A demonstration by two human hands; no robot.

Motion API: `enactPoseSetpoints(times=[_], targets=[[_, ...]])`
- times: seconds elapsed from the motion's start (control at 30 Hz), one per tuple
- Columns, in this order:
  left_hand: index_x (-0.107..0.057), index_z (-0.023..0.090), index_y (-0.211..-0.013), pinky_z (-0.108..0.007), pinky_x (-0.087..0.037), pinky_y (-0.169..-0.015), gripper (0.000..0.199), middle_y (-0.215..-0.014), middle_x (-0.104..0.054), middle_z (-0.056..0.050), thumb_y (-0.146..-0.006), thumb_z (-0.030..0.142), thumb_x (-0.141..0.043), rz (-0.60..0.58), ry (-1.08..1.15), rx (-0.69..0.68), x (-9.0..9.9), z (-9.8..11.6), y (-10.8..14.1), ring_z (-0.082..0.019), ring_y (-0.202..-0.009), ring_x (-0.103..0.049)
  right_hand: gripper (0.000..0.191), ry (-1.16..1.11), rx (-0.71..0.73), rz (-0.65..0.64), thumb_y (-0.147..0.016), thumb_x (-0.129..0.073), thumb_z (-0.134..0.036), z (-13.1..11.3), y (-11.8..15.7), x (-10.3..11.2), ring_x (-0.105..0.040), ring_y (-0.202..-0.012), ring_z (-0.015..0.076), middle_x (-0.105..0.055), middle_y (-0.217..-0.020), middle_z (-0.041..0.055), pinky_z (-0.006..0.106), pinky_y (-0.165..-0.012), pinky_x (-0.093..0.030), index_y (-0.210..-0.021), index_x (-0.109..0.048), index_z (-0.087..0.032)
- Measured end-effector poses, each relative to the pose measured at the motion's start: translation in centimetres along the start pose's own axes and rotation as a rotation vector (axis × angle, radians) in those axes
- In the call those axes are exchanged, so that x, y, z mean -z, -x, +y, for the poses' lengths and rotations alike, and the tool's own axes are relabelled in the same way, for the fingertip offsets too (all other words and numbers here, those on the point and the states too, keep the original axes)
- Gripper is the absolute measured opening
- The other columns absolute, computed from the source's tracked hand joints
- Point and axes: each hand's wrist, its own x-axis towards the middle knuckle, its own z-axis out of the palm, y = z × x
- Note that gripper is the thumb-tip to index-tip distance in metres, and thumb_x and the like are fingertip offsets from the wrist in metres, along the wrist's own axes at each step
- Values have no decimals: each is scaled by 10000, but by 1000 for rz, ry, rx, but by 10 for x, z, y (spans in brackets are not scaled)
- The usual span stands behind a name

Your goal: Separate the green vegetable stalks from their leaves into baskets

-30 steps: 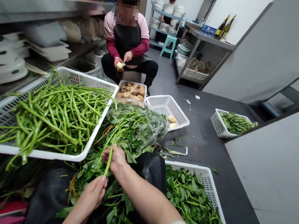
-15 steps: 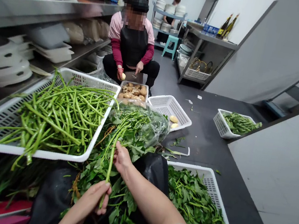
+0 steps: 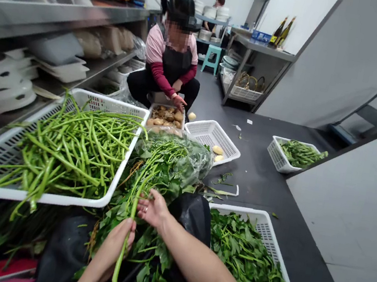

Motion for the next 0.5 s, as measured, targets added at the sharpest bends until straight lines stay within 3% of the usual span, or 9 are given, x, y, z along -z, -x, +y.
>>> enactPoseSetpoints(times=[0.1, 0.2, 0.27, 0.37, 0.5], targets=[[-405, 213, -643, -162, -141, -349, 526, -389, -301, 111, -589, 717, -544, 3, -56, -23, 0, -3, -5, -40, -335, -208, 340, 97, 67, -21, -876, -396, -419, 19, 9, -10, -459, -454, 109, -539, -550, 8, 202, -432, -356, -745, -556, -150], [-411, 207, -623, -168, -175, -360, 535, -397, -342, 93, -590, 727, -531, 2, -131, -66, -3, -4, 0, -48, -352, -253, 327, 406, 381, 229, -783, -578, -397, 21, 4, -16, -466, -519, 118, -471, -487, -22, 213, -506, -358, -556, -504, -173], [-410, 204, -612, -169, -183, -363, 539, -402, -350, 87, -595, 731, -522, 0, -156, -85, -6, -4, 7, -49, -357, -262, 365, 475, 484, 345, -763, -607, -340, 13, -3, -14, -510, -612, 138, -474, -489, -9, 214, -571, -375, -471, -457, -182], [-402, 207, -625, -164, -169, -353, 518, -404, -325, 98, -629, 713, -510, -6, -128, -71, -9, -2, 16, -43, -344, -231, 357, 382, 419, 359, -804, -558, -346, 2, -12, -3, -533, -619, 137, -502, -504, 1, 203, -551, -381, -496, -467, -189], [-391, 213, -636, -158, -151, -335, 486, -393, -297, 109, -644, 676, -538, 1, -68, -52, -13, 2, 20, -41, -328, -204, 395, 252, 270, 235, -830, -501, -500, 10, -20, 9, -462, -434, 107, -459, -436, -28, 192, -427, -346, -606, -514, -175]])
